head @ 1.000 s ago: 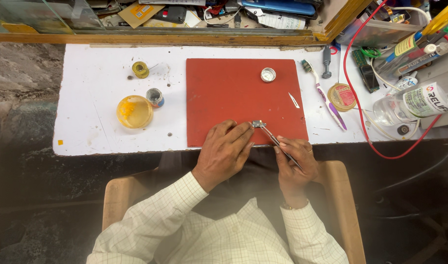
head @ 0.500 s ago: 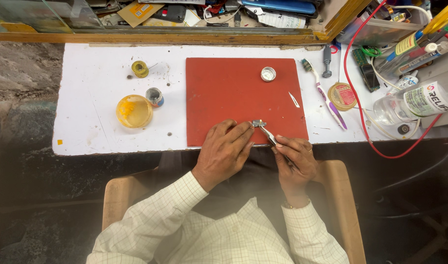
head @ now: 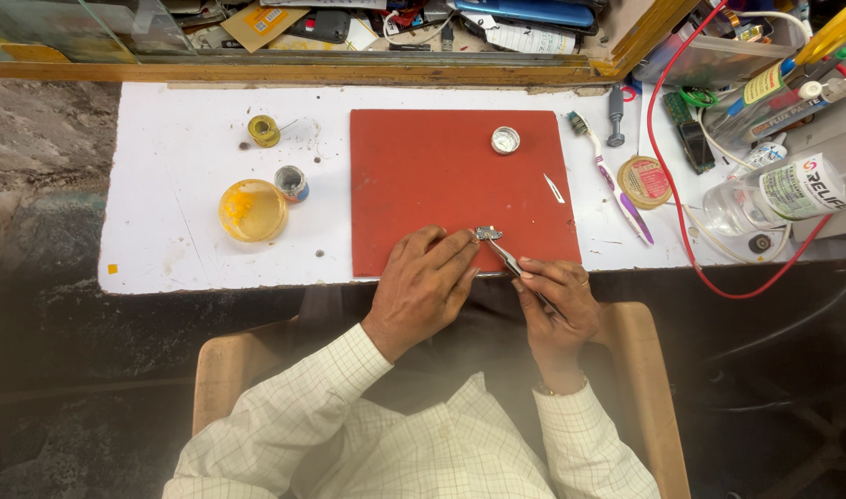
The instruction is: The person works on a small electronic component at a repair bench. They apply paste from a small container using a brush, reposition the component with tweezers, then use a hot air gun to heat the component on the mat.
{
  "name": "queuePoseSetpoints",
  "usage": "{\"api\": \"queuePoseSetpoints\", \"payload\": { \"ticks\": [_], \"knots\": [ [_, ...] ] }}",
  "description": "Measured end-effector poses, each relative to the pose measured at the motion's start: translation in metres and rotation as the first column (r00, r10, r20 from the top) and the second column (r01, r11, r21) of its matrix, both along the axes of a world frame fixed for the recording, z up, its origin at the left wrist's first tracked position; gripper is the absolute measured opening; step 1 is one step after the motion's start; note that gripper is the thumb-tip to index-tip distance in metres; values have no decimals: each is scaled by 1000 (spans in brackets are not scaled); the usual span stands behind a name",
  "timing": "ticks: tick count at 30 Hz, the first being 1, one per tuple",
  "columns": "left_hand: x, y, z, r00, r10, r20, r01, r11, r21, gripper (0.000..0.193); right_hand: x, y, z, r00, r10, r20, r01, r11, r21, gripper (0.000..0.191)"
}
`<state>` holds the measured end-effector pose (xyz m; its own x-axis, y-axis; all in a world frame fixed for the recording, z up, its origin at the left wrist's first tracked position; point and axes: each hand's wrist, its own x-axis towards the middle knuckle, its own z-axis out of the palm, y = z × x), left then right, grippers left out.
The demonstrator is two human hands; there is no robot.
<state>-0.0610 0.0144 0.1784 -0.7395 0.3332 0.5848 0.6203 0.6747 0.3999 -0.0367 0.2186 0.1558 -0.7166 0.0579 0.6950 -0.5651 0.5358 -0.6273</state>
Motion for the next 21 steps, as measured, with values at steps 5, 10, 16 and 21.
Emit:
{"api": "queuePoseSetpoints", "payload": {
  "ticks": [5, 10, 16, 21],
  "knots": [
    [0, 0, 0, 1000, 2, 6, -2, 1000, 0, 33, 0, -2, 1, 1000, -15, -3, 15, 1000, 22, 22],
    [0, 1, 1, 1000, 0, 5, 0, 1000, -8, 33, 2, 3, -2, 998, -7, 65, 12, 997, -73, 21],
    [1, 0, 1, 1000, -5, 3, 5, 1000, -4, 33, 6, 9, -7, 983, 168, 75, -106, 847, -521, 19],
    [2, 0, 3, 1000, -10, 4, 10, 1000, -1, 34, 6, 19, -3, 977, 208, 55, -93, 640, -762, 21]
  ]
}}
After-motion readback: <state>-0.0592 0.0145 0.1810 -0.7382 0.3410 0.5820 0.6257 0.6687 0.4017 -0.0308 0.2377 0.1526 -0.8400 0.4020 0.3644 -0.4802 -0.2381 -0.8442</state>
